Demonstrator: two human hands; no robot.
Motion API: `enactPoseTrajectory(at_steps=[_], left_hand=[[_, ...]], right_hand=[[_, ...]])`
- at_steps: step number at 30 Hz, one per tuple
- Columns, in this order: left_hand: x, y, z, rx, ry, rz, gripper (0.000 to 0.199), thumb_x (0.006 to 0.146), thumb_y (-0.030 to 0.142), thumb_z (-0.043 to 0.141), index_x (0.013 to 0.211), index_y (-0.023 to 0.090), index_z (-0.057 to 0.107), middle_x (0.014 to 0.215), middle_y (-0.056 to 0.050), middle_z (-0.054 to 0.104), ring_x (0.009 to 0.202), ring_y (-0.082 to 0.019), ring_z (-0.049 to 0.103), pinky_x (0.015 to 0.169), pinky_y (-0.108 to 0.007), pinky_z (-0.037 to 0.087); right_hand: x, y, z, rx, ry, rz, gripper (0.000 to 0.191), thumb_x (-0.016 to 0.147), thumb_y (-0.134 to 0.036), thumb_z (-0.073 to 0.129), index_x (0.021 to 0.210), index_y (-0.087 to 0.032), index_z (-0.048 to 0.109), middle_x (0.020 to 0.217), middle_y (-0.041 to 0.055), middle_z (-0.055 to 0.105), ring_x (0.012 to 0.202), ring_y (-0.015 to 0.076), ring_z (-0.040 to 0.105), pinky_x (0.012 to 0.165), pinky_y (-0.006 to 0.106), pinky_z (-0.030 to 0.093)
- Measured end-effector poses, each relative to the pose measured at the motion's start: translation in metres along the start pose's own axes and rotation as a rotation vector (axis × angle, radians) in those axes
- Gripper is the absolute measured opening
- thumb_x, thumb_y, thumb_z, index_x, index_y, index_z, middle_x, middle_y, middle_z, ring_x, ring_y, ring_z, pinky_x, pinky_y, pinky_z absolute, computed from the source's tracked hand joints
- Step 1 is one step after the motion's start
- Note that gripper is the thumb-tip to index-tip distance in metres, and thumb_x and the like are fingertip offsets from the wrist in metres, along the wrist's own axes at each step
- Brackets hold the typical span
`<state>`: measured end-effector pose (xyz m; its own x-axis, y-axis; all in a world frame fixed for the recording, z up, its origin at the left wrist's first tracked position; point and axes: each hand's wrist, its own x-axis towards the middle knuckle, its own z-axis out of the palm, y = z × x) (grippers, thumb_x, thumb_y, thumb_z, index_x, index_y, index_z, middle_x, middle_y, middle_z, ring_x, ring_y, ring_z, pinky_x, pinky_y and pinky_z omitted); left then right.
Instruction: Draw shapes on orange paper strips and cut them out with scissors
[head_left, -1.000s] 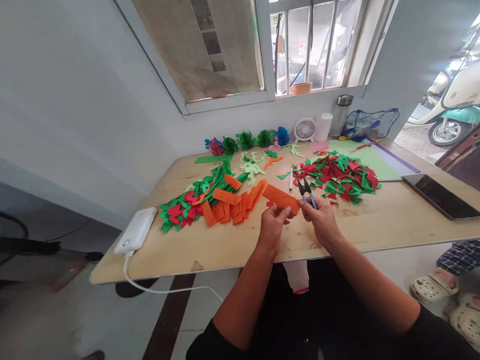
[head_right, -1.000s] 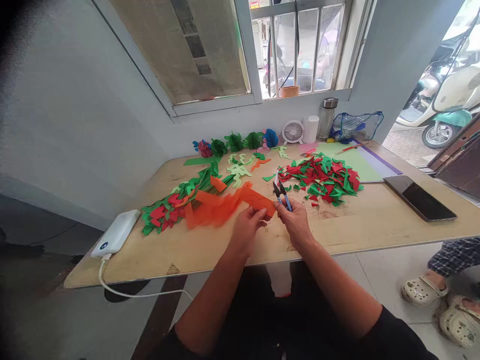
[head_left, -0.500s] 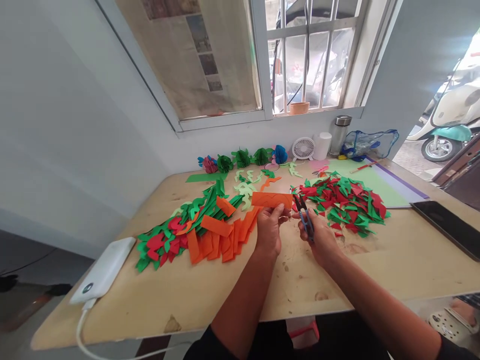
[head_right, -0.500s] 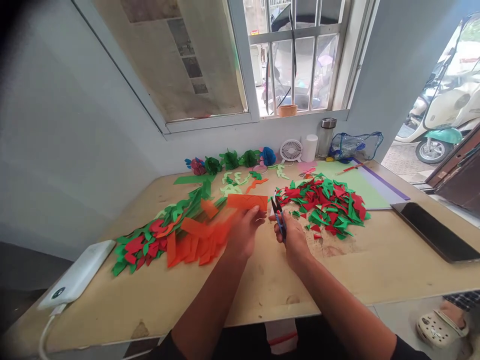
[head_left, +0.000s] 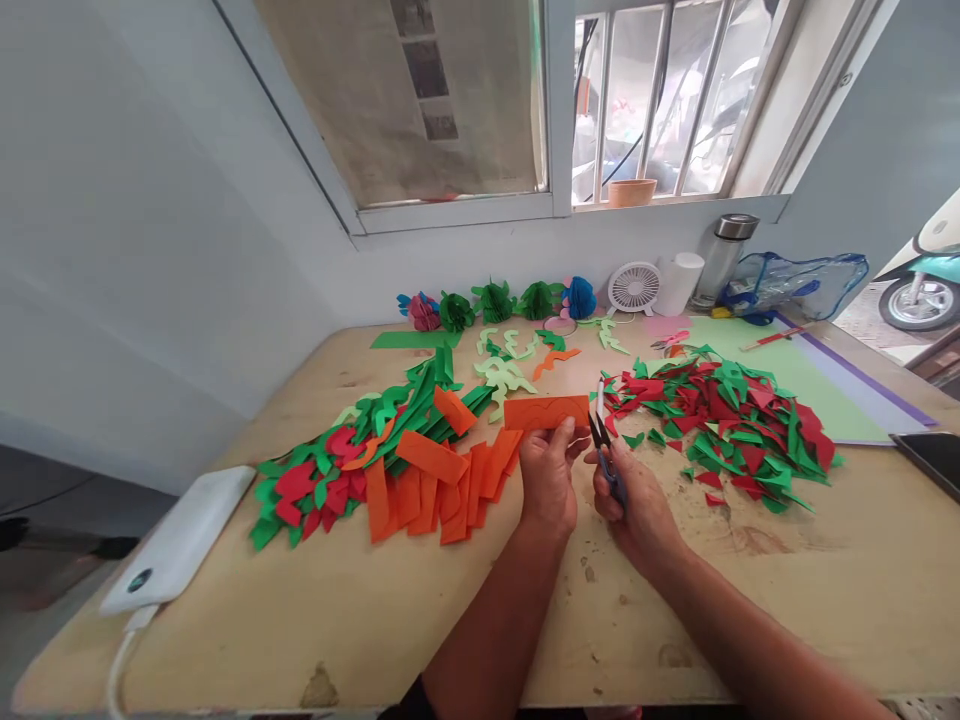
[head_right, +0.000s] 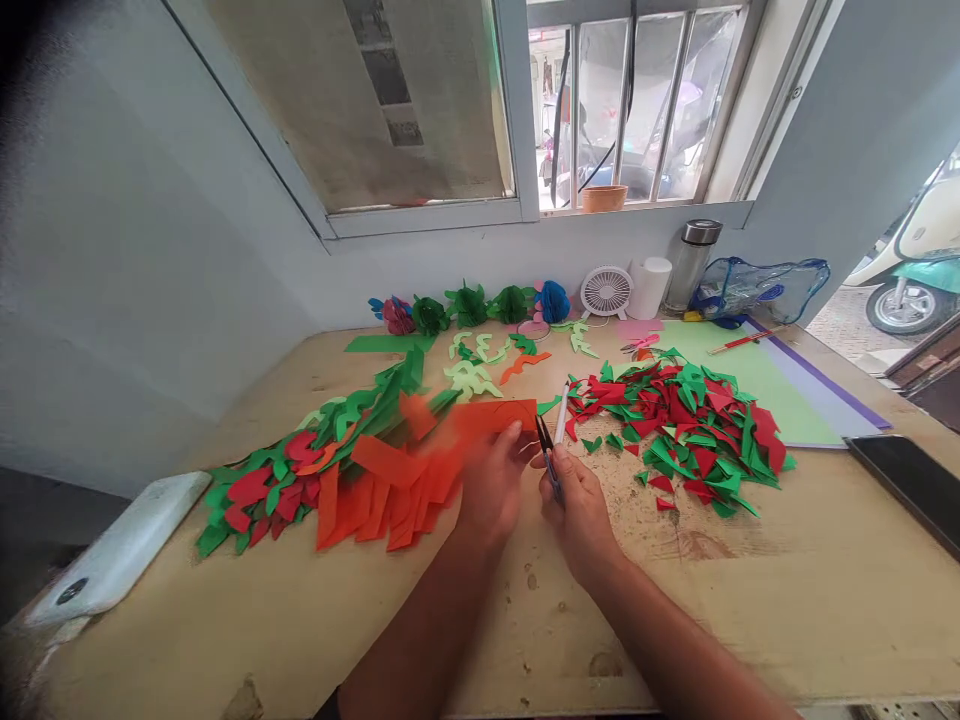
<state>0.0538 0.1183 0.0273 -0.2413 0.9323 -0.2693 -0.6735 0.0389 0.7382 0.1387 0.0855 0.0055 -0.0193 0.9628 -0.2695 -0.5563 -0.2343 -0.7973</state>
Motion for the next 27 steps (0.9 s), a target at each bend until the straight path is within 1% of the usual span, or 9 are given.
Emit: enactPoseTrajectory(at_steps=[3, 6, 7, 11, 13, 18, 20, 23, 27], left_hand=[[-0.0016, -0.0022, 0.0007, -0.014, -0.028, -0.022, 0.024, 0.058, 0.028, 0.078, 0.068, 0.012, 0.064, 0.066, -0.003, 0.066, 0.062, -0.013, 0.063, 0.065, -0.027, 0.047], [-0.003, -0.0019, 0.0023, -0.022, -0.074, -0.043, 0.025, 0.059, 0.03, 0.078, 0.071, 0.012, 0.065, 0.066, -0.004, 0.067, 0.057, -0.012, 0.06, 0.058, -0.025, 0.044], [-0.0033, -0.0011, 0.0027, -0.026, -0.067, -0.043, 0.026, 0.059, 0.03, 0.078, 0.07, 0.012, 0.065, 0.066, -0.003, 0.067, 0.057, -0.012, 0.06, 0.058, -0.025, 0.044], [-0.004, 0.0034, 0.0034, -0.048, 0.007, -0.015, 0.023, 0.06, 0.028, 0.078, 0.068, 0.013, 0.064, 0.064, -0.002, 0.066, 0.062, -0.014, 0.064, 0.068, -0.028, 0.05], [-0.0045, 0.0055, 0.0037, -0.062, 0.018, -0.01, 0.021, 0.061, 0.028, 0.077, 0.066, 0.013, 0.063, 0.063, -0.002, 0.066, 0.063, -0.014, 0.065, 0.071, -0.029, 0.051], [-0.0055, 0.0058, 0.004, -0.059, 0.02, -0.008, 0.021, 0.06, 0.026, 0.078, 0.064, 0.013, 0.062, 0.063, -0.002, 0.066, 0.064, -0.014, 0.065, 0.07, -0.028, 0.051], [-0.0055, 0.0042, 0.0036, -0.045, 0.005, -0.008, 0.022, 0.059, 0.026, 0.078, 0.065, 0.013, 0.062, 0.064, -0.002, 0.065, 0.063, -0.014, 0.065, 0.068, -0.028, 0.051], [-0.0057, 0.0017, 0.0029, -0.023, -0.05, -0.016, 0.023, 0.06, 0.028, 0.078, 0.07, 0.013, 0.065, 0.067, -0.003, 0.067, 0.063, -0.014, 0.064, 0.066, -0.028, 0.05], [-0.0079, 0.0016, 0.0035, -0.01, -0.08, -0.009, 0.021, 0.062, 0.028, 0.076, 0.071, 0.013, 0.065, 0.066, -0.003, 0.067, 0.06, -0.014, 0.062, 0.062, -0.026, 0.049]], right_hand=[[-0.0017, -0.001, 0.0022, -0.023, -0.002, -0.007, 0.043, 0.069, -0.057, 0.075, 0.078, -0.016, 0.066, 0.054, -0.0043, 0.05, 0.042, 0.0028, 0.033, 0.04, 0.016, 0.022], [-0.0031, -0.0026, 0.0048, -0.029, 0.008, -0.009, 0.043, 0.068, -0.057, 0.076, 0.079, -0.017, 0.066, 0.054, -0.004, 0.052, 0.042, 0.0027, 0.033, 0.04, 0.016, 0.023], [-0.0036, -0.0032, 0.0055, -0.028, 0.01, -0.013, 0.043, 0.067, -0.057, 0.076, 0.08, -0.017, 0.066, 0.054, -0.0041, 0.052, 0.042, 0.0027, 0.033, 0.04, 0.016, 0.022], [-0.006, -0.0053, 0.0069, -0.047, 0.007, -0.034, 0.043, 0.069, -0.056, 0.075, 0.083, -0.017, 0.065, 0.054, -0.0044, 0.052, 0.04, 0.0032, 0.03, 0.039, 0.018, 0.019], [-0.0072, -0.0056, 0.0068, -0.063, 0.011, -0.034, 0.044, 0.069, -0.056, 0.074, 0.085, -0.017, 0.065, 0.054, -0.0042, 0.052, 0.04, 0.0037, 0.03, 0.039, 0.019, 0.018], [-0.0086, -0.0052, 0.0072, -0.085, 0.009, -0.025, 0.043, 0.069, -0.057, 0.074, 0.083, -0.018, 0.064, 0.054, -0.0041, 0.052, 0.041, 0.0047, 0.029, 0.039, 0.02, 0.017], [-0.0087, -0.0052, 0.0077, -0.093, 0.008, -0.023, 0.042, 0.069, -0.057, 0.074, 0.083, -0.018, 0.064, 0.054, -0.0043, 0.051, 0.041, 0.0049, 0.029, 0.039, 0.02, 0.017], [-0.0085, -0.0052, 0.0082, -0.092, 0.011, -0.029, 0.042, 0.07, -0.057, 0.073, 0.082, -0.018, 0.065, 0.053, -0.0047, 0.049, 0.041, 0.0052, 0.028, 0.038, 0.02, 0.017], [-0.0082, -0.0045, 0.0074, -0.083, -0.003, -0.056, 0.039, 0.071, -0.055, 0.074, 0.078, -0.018, 0.064, 0.053, -0.0049, 0.05, 0.041, 0.0043, 0.028, 0.039, 0.018, 0.021]])
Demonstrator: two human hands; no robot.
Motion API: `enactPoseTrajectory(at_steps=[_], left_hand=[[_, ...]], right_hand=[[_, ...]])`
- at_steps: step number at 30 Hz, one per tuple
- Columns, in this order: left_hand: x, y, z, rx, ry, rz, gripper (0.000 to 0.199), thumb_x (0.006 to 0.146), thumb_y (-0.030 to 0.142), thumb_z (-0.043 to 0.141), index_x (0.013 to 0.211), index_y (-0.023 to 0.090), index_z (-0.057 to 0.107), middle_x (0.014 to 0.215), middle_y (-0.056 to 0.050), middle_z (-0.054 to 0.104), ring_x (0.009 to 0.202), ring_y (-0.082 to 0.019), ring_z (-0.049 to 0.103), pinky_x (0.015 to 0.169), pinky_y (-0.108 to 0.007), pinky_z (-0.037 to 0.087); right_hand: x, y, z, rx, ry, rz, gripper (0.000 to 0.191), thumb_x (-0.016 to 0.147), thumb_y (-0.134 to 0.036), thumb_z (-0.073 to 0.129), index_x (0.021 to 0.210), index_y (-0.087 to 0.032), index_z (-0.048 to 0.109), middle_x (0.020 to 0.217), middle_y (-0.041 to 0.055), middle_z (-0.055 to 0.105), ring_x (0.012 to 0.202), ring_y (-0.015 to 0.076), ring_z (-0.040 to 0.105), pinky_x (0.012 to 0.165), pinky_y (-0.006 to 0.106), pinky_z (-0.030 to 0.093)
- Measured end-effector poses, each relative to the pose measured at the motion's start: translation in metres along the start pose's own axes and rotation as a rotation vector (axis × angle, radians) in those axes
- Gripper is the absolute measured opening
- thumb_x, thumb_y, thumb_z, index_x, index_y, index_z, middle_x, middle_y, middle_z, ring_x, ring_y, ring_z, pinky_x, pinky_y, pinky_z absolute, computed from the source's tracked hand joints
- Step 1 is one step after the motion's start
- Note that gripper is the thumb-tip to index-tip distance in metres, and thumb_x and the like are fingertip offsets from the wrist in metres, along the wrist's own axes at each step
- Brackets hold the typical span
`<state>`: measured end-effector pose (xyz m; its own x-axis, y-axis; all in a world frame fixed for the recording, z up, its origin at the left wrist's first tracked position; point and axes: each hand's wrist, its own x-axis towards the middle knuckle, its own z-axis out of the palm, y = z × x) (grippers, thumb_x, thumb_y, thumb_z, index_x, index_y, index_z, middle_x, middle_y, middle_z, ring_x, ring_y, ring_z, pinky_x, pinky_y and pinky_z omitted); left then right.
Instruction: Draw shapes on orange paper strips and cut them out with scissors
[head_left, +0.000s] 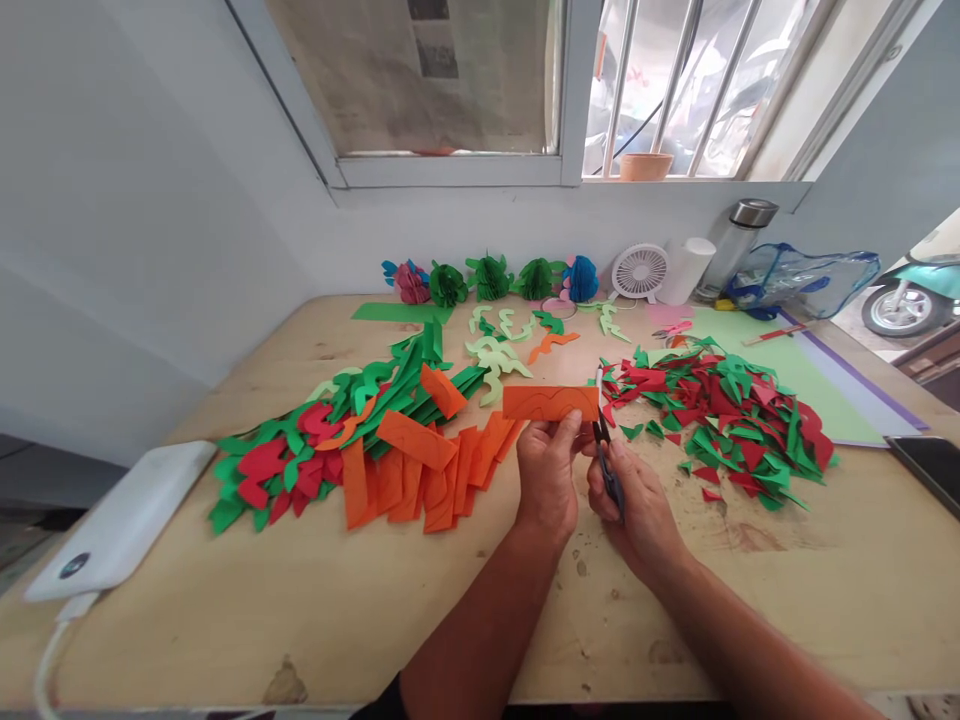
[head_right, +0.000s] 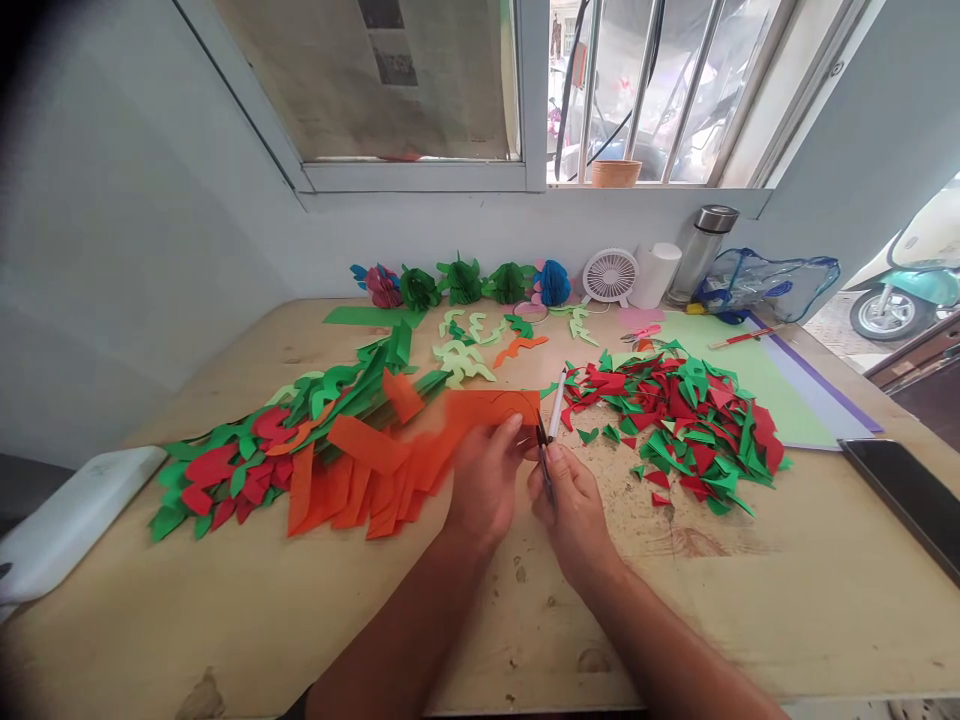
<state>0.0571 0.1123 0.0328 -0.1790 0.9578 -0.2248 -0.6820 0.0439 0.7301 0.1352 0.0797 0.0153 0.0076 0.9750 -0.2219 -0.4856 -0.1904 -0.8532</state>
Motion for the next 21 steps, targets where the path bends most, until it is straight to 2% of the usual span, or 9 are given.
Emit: enactPoseTrajectory(at_steps=[7, 15, 21], left_hand=[[-0.0045, 0.0024, 0.004, 0.005, 0.006, 0.002, 0.021, 0.061, 0.028, 0.077, 0.07, 0.012, 0.066, 0.064, -0.003, 0.066, 0.059, -0.012, 0.06, 0.058, -0.023, 0.048], [-0.0046, 0.0004, 0.0037, 0.031, 0.036, 0.002, 0.022, 0.06, 0.029, 0.077, 0.069, 0.012, 0.065, 0.064, -0.003, 0.066, 0.059, -0.013, 0.061, 0.057, -0.023, 0.048], [-0.0046, -0.0002, 0.0037, 0.021, 0.034, 0.002, 0.024, 0.059, 0.03, 0.079, 0.069, 0.013, 0.065, 0.066, -0.004, 0.066, 0.061, -0.014, 0.062, 0.059, -0.025, 0.048]], right_hand=[[0.0005, 0.0017, -0.0012, -0.008, -0.007, -0.004, 0.041, 0.073, -0.057, 0.072, 0.081, -0.017, 0.064, 0.053, -0.0065, 0.046, 0.042, 0.0038, 0.027, 0.039, 0.018, 0.017], [0.0013, 0.0015, -0.0005, -0.062, -0.014, -0.021, 0.045, 0.073, -0.06, 0.069, 0.067, -0.018, 0.055, 0.052, -0.006, 0.043, 0.042, 0.0051, 0.025, 0.04, 0.021, 0.017], [0.0017, 0.0027, -0.0014, -0.083, 0.007, -0.022, 0.045, 0.073, -0.061, 0.068, 0.068, -0.02, 0.053, 0.05, -0.0063, 0.042, 0.041, 0.0061, 0.025, 0.04, 0.022, 0.017]])
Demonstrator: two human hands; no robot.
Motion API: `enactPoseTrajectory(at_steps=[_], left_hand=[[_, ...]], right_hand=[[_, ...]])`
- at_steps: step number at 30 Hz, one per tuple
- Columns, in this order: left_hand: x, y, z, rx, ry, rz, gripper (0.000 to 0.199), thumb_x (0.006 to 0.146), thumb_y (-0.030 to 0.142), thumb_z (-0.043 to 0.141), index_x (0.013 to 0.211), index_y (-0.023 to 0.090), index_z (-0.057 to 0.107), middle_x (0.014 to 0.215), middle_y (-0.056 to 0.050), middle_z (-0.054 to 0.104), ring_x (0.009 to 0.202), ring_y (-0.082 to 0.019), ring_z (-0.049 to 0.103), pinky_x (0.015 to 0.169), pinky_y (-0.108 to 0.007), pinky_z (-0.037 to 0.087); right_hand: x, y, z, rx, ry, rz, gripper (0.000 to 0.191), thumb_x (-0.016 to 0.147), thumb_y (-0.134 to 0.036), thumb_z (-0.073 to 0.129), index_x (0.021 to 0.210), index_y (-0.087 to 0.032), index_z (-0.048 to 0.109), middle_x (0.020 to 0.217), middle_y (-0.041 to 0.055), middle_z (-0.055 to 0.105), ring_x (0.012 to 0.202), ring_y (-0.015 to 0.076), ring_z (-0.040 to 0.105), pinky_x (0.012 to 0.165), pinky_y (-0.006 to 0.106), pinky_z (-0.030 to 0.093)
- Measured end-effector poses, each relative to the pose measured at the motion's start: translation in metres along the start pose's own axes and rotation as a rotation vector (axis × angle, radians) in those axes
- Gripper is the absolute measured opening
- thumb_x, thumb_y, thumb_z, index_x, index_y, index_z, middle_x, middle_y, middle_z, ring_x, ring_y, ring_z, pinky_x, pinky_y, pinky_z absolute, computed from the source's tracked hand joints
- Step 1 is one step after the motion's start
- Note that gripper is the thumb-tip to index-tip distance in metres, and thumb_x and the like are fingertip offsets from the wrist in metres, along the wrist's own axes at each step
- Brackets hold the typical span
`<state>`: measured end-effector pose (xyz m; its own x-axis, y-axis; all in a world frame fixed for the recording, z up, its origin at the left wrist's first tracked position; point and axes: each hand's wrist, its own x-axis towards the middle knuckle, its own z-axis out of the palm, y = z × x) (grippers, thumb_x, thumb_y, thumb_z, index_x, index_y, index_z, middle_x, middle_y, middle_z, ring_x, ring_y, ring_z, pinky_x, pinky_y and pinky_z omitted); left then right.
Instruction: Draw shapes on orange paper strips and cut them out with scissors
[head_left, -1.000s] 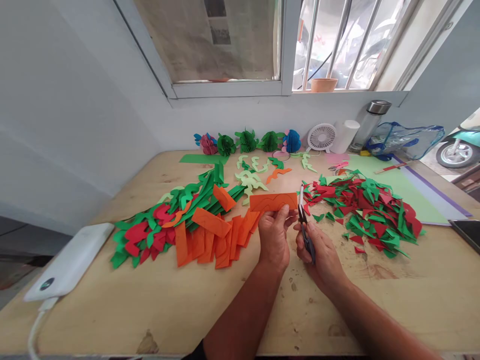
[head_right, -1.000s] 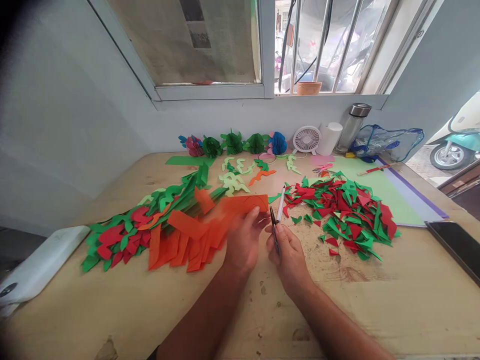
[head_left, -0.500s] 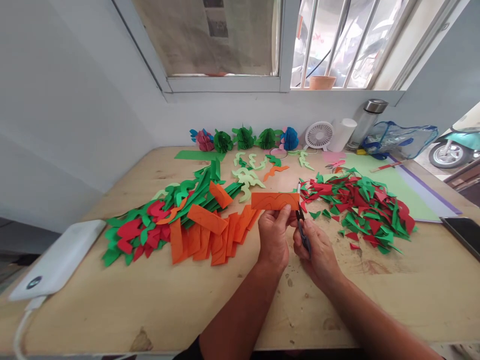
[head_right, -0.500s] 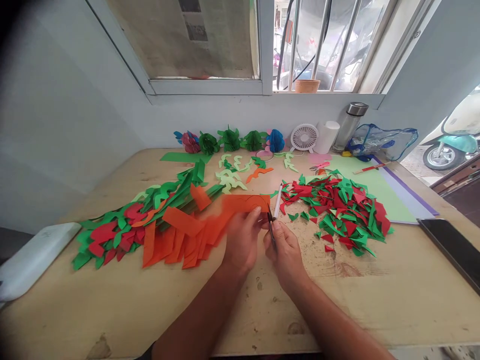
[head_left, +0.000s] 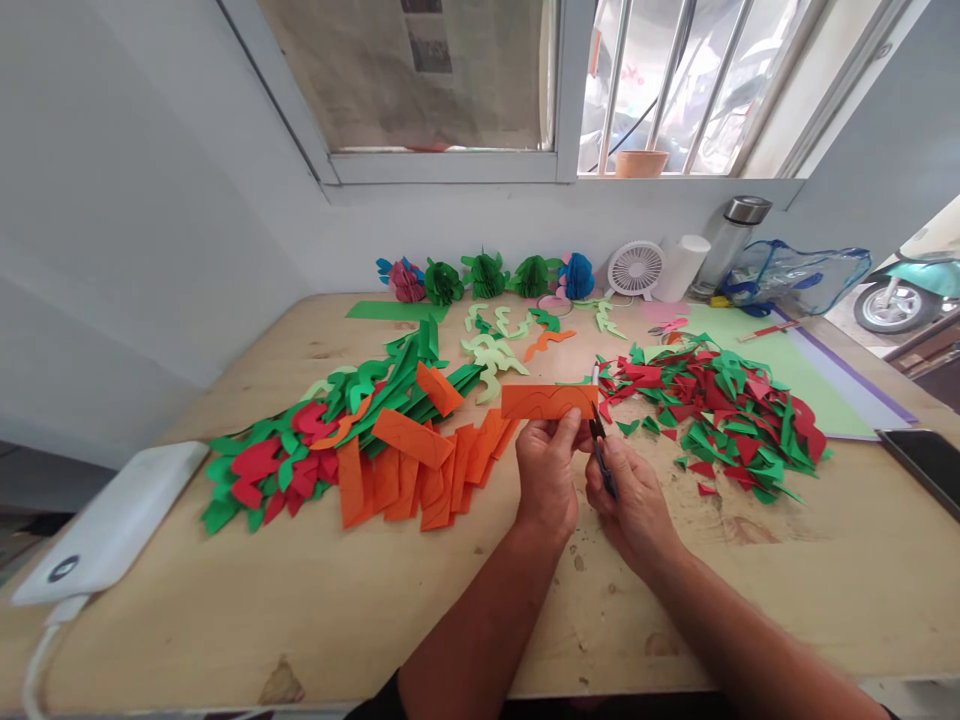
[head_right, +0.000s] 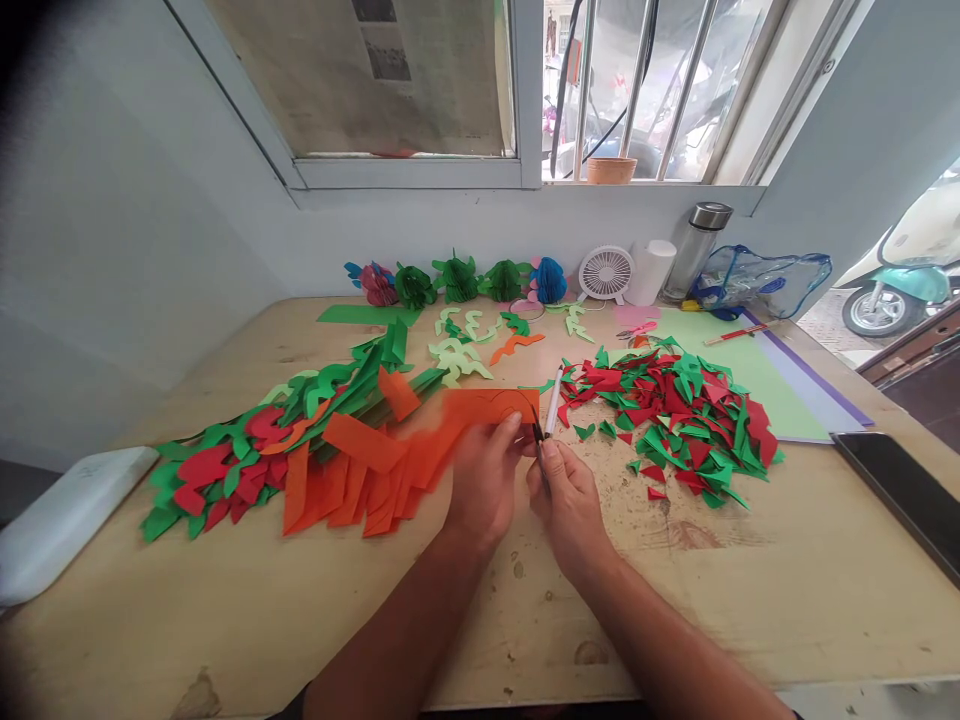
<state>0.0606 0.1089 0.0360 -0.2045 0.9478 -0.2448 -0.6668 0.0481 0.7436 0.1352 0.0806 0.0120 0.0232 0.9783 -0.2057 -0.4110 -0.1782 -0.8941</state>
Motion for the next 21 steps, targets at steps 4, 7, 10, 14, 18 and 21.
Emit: enactPoseTrajectory(at_steps=[4, 7, 10, 14, 18, 21], left_hand=[[-0.0002, 0.0004, 0.0001, 0.002, -0.006, -0.002, 0.025, 0.059, 0.031, 0.079, 0.069, 0.012, 0.066, 0.065, -0.004, 0.066, 0.059, -0.013, 0.062, 0.058, -0.024, 0.047], [-0.0004, 0.001, 0.0001, -0.006, -0.009, -0.003, 0.024, 0.059, 0.03, 0.079, 0.069, 0.012, 0.065, 0.064, -0.003, 0.066, 0.059, -0.013, 0.061, 0.057, -0.024, 0.046], [-0.0005, 0.0011, 0.0001, -0.006, -0.022, -0.004, 0.024, 0.06, 0.03, 0.078, 0.069, 0.012, 0.065, 0.064, -0.003, 0.066, 0.059, -0.012, 0.061, 0.058, -0.024, 0.046], [-0.0003, 0.0005, 0.0002, -0.01, -0.014, -0.003, 0.025, 0.059, 0.03, 0.079, 0.068, 0.013, 0.065, 0.064, -0.003, 0.065, 0.059, -0.013, 0.061, 0.058, -0.023, 0.046], [-0.0004, 0.0002, 0.0003, -0.018, -0.015, -0.012, 0.024, 0.058, 0.03, 0.079, 0.067, 0.013, 0.065, 0.064, -0.003, 0.065, 0.059, -0.013, 0.061, 0.059, -0.024, 0.047], [-0.0005, 0.0001, -0.0001, -0.024, -0.022, -0.013, 0.023, 0.059, 0.029, 0.079, 0.066, 0.013, 0.065, 0.063, -0.002, 0.065, 0.059, -0.012, 0.06, 0.059, -0.024, 0.046]], right_hand=[[0.0003, 0.0006, 0.0001, -0.001, 0.006, -0.008, 0.044, 0.073, -0.061, 0.069, 0.072, -0.019, 0.056, 0.05, -0.0067, 0.042, 0.042, 0.0061, 0.026, 0.04, 0.022, 0.017], [0.0008, 0.0016, -0.0004, 0.004, 0.0, -0.011, 0.044, 0.074, -0.061, 0.068, 0.07, -0.019, 0.055, 0.05, -0.0069, 0.042, 0.042, 0.0057, 0.026, 0.04, 0.022, 0.016], [0.0012, 0.0024, -0.001, -0.004, -0.004, -0.017, 0.043, 0.075, -0.061, 0.068, 0.072, -0.02, 0.055, 0.05, -0.0074, 0.041, 0.041, 0.006, 0.025, 0.04, 0.022, 0.016], [0.0016, 0.0039, -0.0021, -0.029, 0.002, -0.033, 0.044, 0.075, -0.062, 0.066, 0.072, -0.019, 0.055, 0.05, -0.0073, 0.04, 0.042, 0.0063, 0.025, 0.04, 0.023, 0.017], [0.0018, 0.0066, -0.0036, -0.04, 0.0, -0.041, 0.047, 0.078, -0.062, 0.064, 0.064, -0.02, 0.049, 0.049, -0.0074, 0.037, 0.041, 0.0062, 0.025, 0.039, 0.022, 0.017], [0.0014, 0.0076, -0.0036, -0.036, 0.004, -0.038, 0.048, 0.078, -0.062, 0.063, 0.061, -0.021, 0.046, 0.046, -0.0079, 0.035, 0.04, 0.0062, 0.023, 0.038, 0.022, 0.016]])
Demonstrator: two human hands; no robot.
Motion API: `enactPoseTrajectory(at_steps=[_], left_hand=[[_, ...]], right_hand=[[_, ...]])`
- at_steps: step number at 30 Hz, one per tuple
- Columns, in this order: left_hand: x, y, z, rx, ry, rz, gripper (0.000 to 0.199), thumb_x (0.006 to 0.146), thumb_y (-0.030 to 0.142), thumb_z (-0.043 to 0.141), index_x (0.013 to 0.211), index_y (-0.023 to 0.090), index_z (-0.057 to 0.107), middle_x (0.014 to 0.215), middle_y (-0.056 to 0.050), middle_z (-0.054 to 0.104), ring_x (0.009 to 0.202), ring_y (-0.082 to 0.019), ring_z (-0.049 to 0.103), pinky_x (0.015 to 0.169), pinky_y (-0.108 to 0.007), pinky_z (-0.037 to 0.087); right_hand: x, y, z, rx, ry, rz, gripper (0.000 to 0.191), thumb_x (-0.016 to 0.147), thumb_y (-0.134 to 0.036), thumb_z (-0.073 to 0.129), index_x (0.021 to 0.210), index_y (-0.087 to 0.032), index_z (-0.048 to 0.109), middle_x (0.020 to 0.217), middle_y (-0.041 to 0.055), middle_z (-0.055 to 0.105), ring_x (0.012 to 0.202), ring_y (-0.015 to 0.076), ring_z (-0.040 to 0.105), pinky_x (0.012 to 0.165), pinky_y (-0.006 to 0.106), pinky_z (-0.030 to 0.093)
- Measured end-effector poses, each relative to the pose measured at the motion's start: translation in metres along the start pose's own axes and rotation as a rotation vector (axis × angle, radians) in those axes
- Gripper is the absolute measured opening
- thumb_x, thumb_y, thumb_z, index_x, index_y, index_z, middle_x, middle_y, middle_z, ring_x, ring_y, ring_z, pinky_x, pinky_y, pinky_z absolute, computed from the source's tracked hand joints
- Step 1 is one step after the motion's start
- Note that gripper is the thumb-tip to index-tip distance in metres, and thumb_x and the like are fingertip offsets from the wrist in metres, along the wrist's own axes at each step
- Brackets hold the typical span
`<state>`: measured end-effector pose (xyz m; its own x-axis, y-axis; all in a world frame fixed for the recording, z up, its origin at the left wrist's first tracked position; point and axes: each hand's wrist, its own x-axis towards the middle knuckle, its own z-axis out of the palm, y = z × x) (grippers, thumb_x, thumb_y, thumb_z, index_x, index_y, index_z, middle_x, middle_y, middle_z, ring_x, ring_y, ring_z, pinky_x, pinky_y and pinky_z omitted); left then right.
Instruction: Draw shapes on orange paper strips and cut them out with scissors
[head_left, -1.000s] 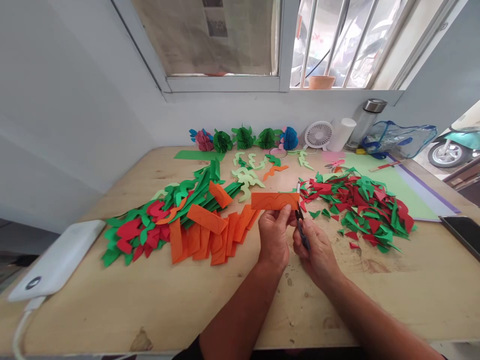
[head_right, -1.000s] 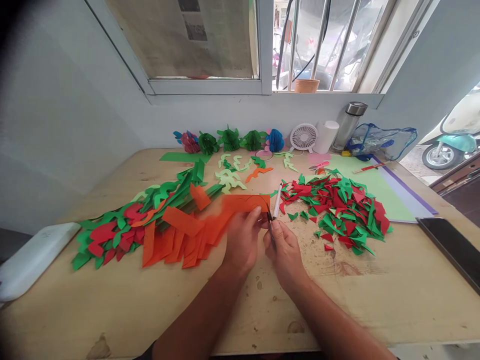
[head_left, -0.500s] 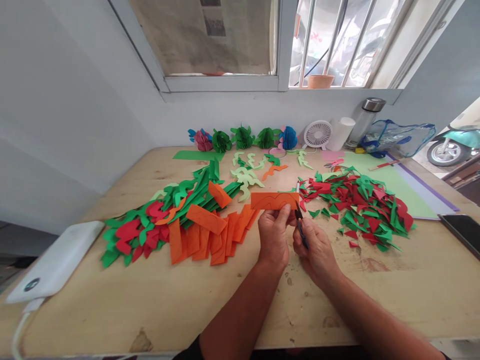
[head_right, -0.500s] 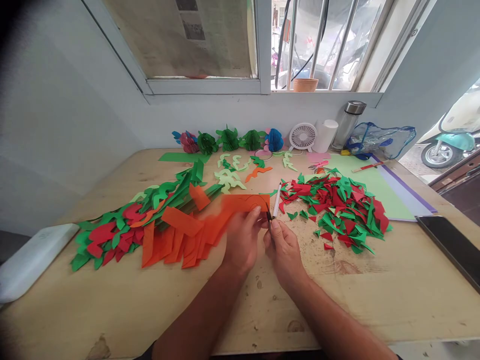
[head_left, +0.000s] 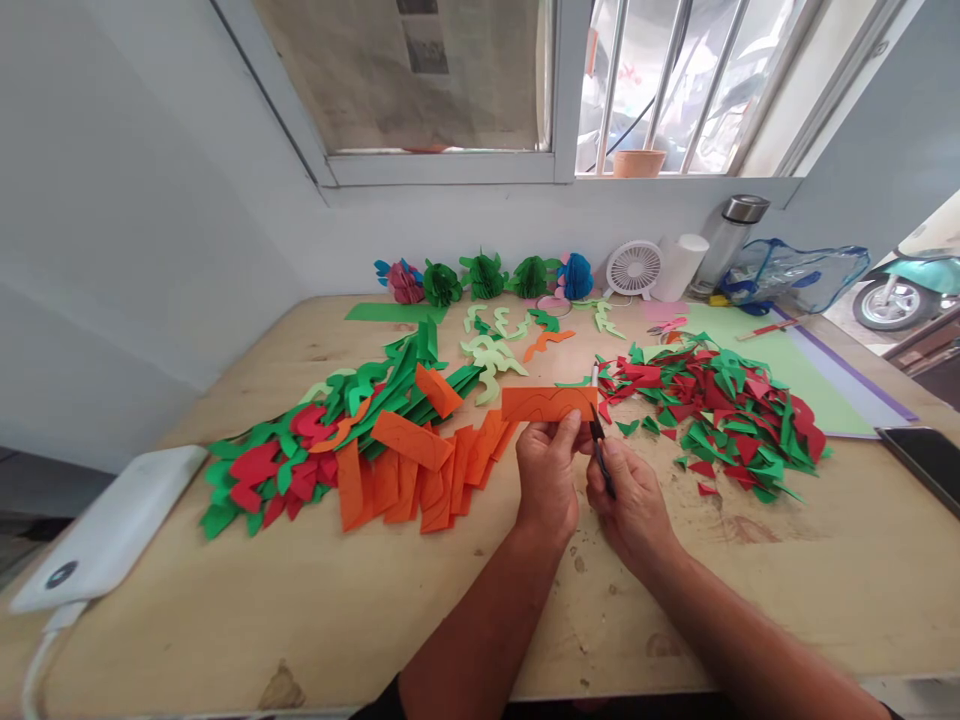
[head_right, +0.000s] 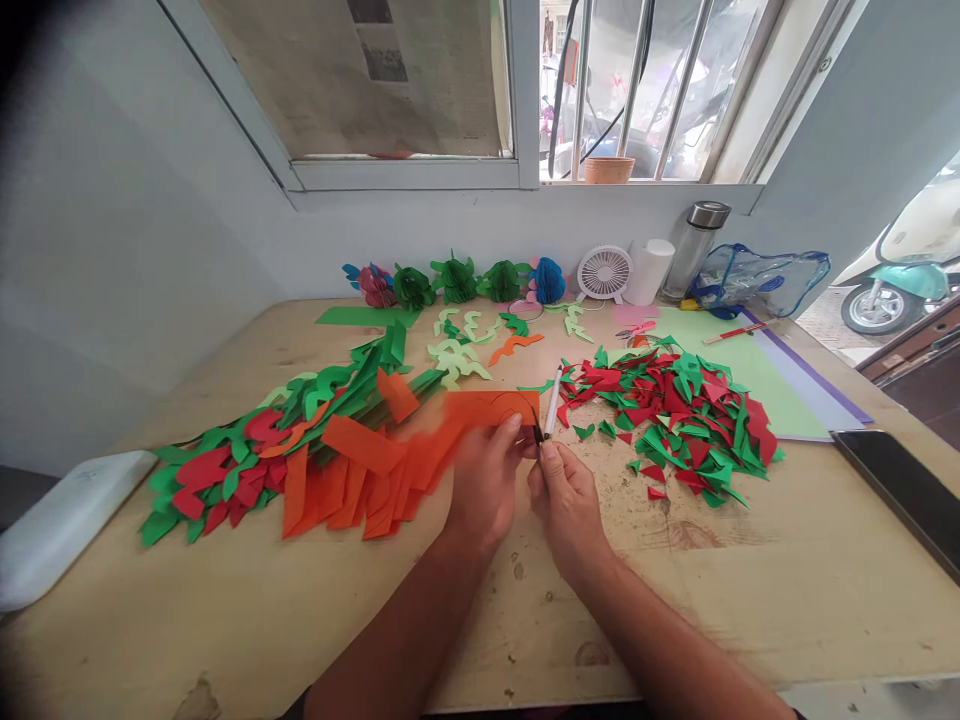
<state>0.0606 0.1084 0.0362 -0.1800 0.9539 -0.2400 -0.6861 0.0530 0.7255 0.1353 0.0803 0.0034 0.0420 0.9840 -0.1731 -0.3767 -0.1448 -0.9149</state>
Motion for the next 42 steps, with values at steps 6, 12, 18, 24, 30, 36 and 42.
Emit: enactPoseTrajectory(at_steps=[6, 12, 18, 24, 30, 36, 42], left_hand=[[0.0007, -0.0021, -0.0014, -0.001, 0.002, 0.001, 0.023, 0.06, 0.029, 0.079, 0.066, 0.012, 0.064, 0.062, -0.002, 0.065, 0.058, -0.012, 0.059, 0.059, -0.024, 0.045], [0.0001, -0.0026, -0.0014, 0.004, 0.015, -0.002, 0.023, 0.06, 0.029, 0.079, 0.065, 0.012, 0.063, 0.061, -0.002, 0.064, 0.058, -0.012, 0.059, 0.059, -0.024, 0.045], [-0.0003, -0.0023, -0.0007, 0.0, 0.017, -0.005, 0.023, 0.06, 0.029, 0.078, 0.067, 0.012, 0.063, 0.062, -0.002, 0.065, 0.057, -0.011, 0.059, 0.058, -0.024, 0.044], [-0.0002, -0.0024, -0.0006, 0.004, 0.014, -0.002, 0.025, 0.061, 0.03, 0.079, 0.067, 0.012, 0.062, 0.062, -0.001, 0.064, 0.056, -0.011, 0.058, 0.057, -0.023, 0.043], [0.0029, -0.0051, -0.0035, 0.048, -0.037, -0.019, 0.027, 0.062, 0.033, 0.078, 0.068, 0.012, 0.063, 0.061, 0.0, 0.061, 0.054, -0.009, 0.055, 0.056, -0.022, 0.041], [0.003, -0.0038, -0.0042, 0.071, -0.049, -0.019, 0.026, 0.063, 0.034, 0.076, 0.063, 0.012, 0.061, 0.057, 0.001, 0.057, 0.052, -0.008, 0.052, 0.056, -0.022, 0.042], [0.001, -0.0006, -0.0028, 0.092, -0.062, -0.025, 0.023, 0.061, 0.03, 0.076, 0.064, 0.012, 0.062, 0.064, -0.002, 0.064, 0.058, -0.01, 0.058, 0.059, -0.022, 0.045]], right_hand=[[-0.0007, -0.0012, 0.0022, 0.032, 0.019, 0.001, 0.044, 0.076, -0.061, 0.066, 0.069, -0.02, 0.054, 0.047, -0.0088, 0.034, 0.04, 0.0059, 0.022, 0.038, 0.022, 0.015], [-0.0012, -0.0018, 0.0028, 0.038, 0.039, 0.004, 0.043, 0.075, -0.061, 0.067, 0.08, -0.018, 0.062, 0.048, -0.009, 0.035, 0.04, 0.0061, 0.024, 0.038, 0.022, 0.015], [-0.0016, -0.0012, 0.0026, 0.009, 0.049, 0.011, 0.044, 0.076, -0.062, 0.066, 0.079, -0.019, 0.059, 0.047, -0.0097, 0.034, 0.039, 0.006, 0.022, 0.037, 0.021, 0.014], [-0.0014, 0.0002, 0.0018, -0.016, 0.052, -0.012, 0.043, 0.078, -0.061, 0.064, 0.081, -0.018, 0.058, 0.047, -0.0096, 0.035, 0.04, 0.0065, 0.023, 0.038, 0.021, 0.016], [-0.0017, 0.001, 0.0023, -0.036, 0.037, -0.012, 0.043, 0.077, -0.061, 0.064, 0.072, -0.02, 0.053, 0.046, -0.0093, 0.034, 0.041, 0.0067, 0.023, 0.039, 0.022, 0.016], [-0.0027, 0.0003, 0.0023, -0.058, 0.025, -0.019, 0.043, 0.079, -0.061, 0.063, 0.078, -0.019, 0.056, 0.047, -0.0094, 0.034, 0.042, 0.007, 0.022, 0.039, 0.022, 0.015], [-0.0022, -0.0005, 0.0007, -0.087, 0.027, -0.042, 0.042, 0.08, -0.06, 0.062, 0.072, -0.02, 0.053, 0.051, -0.0082, 0.034, 0.044, 0.0076, 0.024, 0.039, 0.022, 0.019]])
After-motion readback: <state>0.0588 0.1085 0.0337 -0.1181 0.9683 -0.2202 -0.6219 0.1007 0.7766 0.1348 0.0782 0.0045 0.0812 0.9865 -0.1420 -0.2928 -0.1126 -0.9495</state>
